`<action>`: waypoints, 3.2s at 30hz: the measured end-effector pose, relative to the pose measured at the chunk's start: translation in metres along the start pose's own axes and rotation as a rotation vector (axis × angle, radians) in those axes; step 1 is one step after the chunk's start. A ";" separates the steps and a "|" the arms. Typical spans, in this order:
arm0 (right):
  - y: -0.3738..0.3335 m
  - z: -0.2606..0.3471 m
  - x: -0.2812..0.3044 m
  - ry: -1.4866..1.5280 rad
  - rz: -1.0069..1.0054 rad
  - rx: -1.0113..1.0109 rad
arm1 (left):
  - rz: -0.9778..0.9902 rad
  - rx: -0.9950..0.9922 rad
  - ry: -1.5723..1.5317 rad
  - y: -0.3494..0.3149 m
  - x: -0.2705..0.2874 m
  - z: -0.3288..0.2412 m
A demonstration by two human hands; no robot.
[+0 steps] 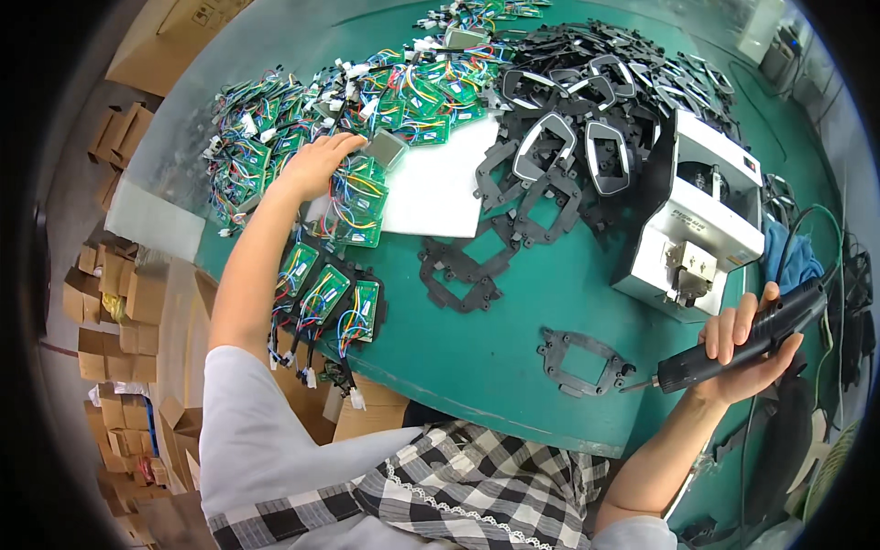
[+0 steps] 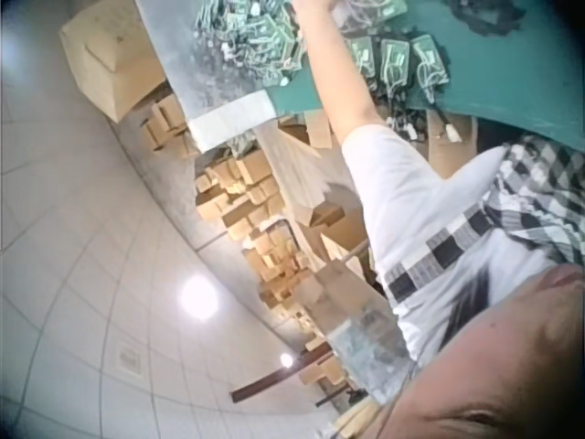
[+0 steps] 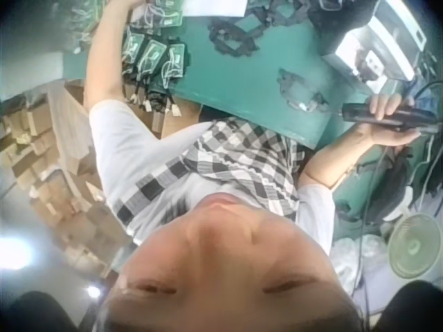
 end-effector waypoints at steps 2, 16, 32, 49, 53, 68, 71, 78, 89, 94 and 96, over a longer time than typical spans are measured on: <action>0.000 0.002 0.002 0.003 -0.007 0.003 | 0.107 0.017 0.066 0.008 -0.004 0.002; 0.000 0.003 0.001 -0.001 -0.007 0.014 | 0.447 0.154 0.072 0.033 0.035 0.014; -0.001 0.002 0.002 -0.066 -0.069 0.011 | 0.156 0.127 -0.255 0.110 0.067 -0.072; -0.003 -0.011 -0.009 -0.168 -0.023 -0.017 | 0.310 0.229 -0.033 -0.010 -0.002 0.016; 0.000 -0.014 -0.011 -0.201 -0.033 -0.006 | 0.194 0.108 -0.012 -0.001 -0.005 0.014; -0.003 -0.016 -0.010 -0.249 -0.056 -0.002 | -0.282 0.180 -0.190 0.060 0.105 -0.040; -0.002 -0.017 -0.009 -0.269 -0.067 -0.004 | -0.259 0.144 -0.339 0.077 0.074 -0.045; -0.002 -0.019 -0.008 -0.282 -0.060 -0.017 | 0.009 0.157 -0.042 0.054 -0.002 -0.019; -0.002 -0.020 -0.013 -0.252 -0.047 -0.026 | 0.657 0.178 -0.210 -0.048 0.006 -0.004; -0.004 -0.019 -0.013 -0.275 -0.056 -0.008 | 0.693 0.227 -0.428 -0.048 0.013 0.002; -0.004 -0.017 -0.010 -0.259 -0.073 -0.005 | 0.593 0.297 -0.522 -0.050 0.029 0.003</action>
Point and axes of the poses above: each hand's wrist, its own y-axis towards the middle knuckle, its own x-axis out of the back of the hand, z = x × y, the point moved 5 cm from there along y, towards the middle knuckle, and after that the axes turned 2 degrees about -z, right-handed, at the moved point
